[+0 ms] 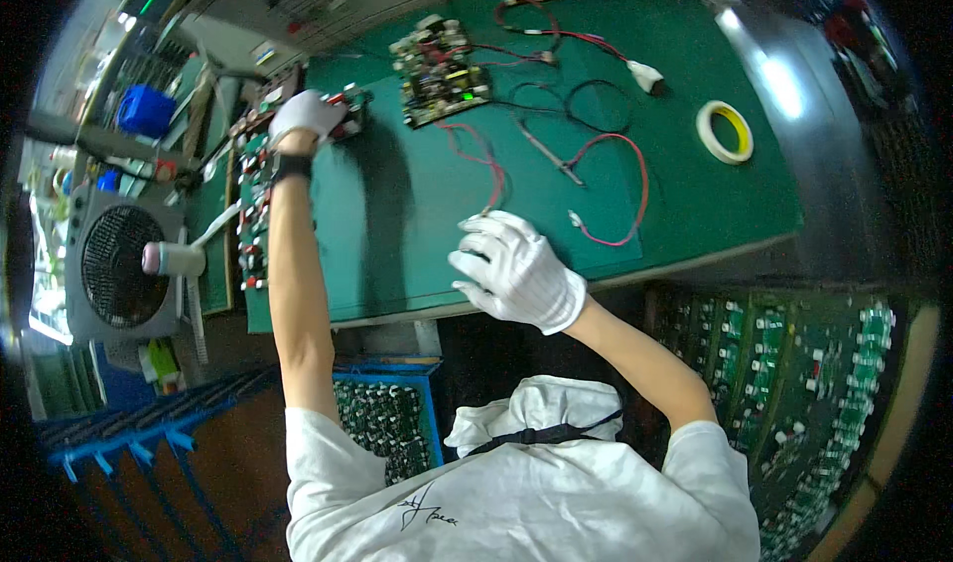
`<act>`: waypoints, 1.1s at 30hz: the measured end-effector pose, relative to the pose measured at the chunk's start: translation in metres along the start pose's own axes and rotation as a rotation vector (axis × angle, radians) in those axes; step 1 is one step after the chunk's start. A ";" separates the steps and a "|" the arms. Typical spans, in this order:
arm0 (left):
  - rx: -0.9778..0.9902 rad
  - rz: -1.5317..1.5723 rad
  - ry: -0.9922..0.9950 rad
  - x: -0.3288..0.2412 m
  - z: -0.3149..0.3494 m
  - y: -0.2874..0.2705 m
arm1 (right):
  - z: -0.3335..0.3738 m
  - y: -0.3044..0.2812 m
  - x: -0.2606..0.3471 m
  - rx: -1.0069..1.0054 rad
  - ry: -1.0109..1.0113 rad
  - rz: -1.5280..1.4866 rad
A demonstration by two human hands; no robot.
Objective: The person tests printed circuit boards by connecting them to a testing station with multimeter probes.
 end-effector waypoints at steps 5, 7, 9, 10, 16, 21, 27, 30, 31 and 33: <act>-0.458 0.289 0.116 -0.011 0.063 -0.004 | 0.006 0.008 -0.011 -0.102 -0.051 -0.141; -0.559 0.325 0.260 -0.039 0.095 0.016 | 0.017 0.003 -0.010 -0.238 -0.136 -0.187; -0.493 0.115 0.304 -0.042 0.106 0.044 | 0.022 -0.002 -0.004 -0.364 -0.195 -0.209; -0.477 0.082 0.329 -0.046 0.110 0.051 | 0.027 -0.009 0.004 -0.351 -0.186 -0.185; -0.534 0.024 0.393 -0.077 0.122 0.074 | 0.112 -0.100 0.030 -0.308 0.049 0.123; -0.553 0.069 0.446 -0.071 0.117 0.078 | 0.200 -0.227 0.028 -0.132 0.549 0.701; -0.550 0.060 0.404 -0.065 0.115 0.081 | 0.314 -0.379 0.000 0.119 1.495 1.099; -0.544 0.097 0.408 -0.069 0.114 0.082 | 0.392 -0.414 -0.021 0.276 1.507 1.155; -0.539 0.118 0.408 -0.066 0.115 0.081 | 0.391 -0.416 -0.025 0.275 1.493 1.148; -0.547 0.108 0.398 -0.063 0.116 0.082 | 0.402 -0.413 -0.036 0.411 1.702 0.974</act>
Point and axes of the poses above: each hand's wrist, its own z-axis away from the middle knuckle, its own y-axis out of the palm, x = y × z, the point moved 5 cm from there along -z, towards the middle knuckle
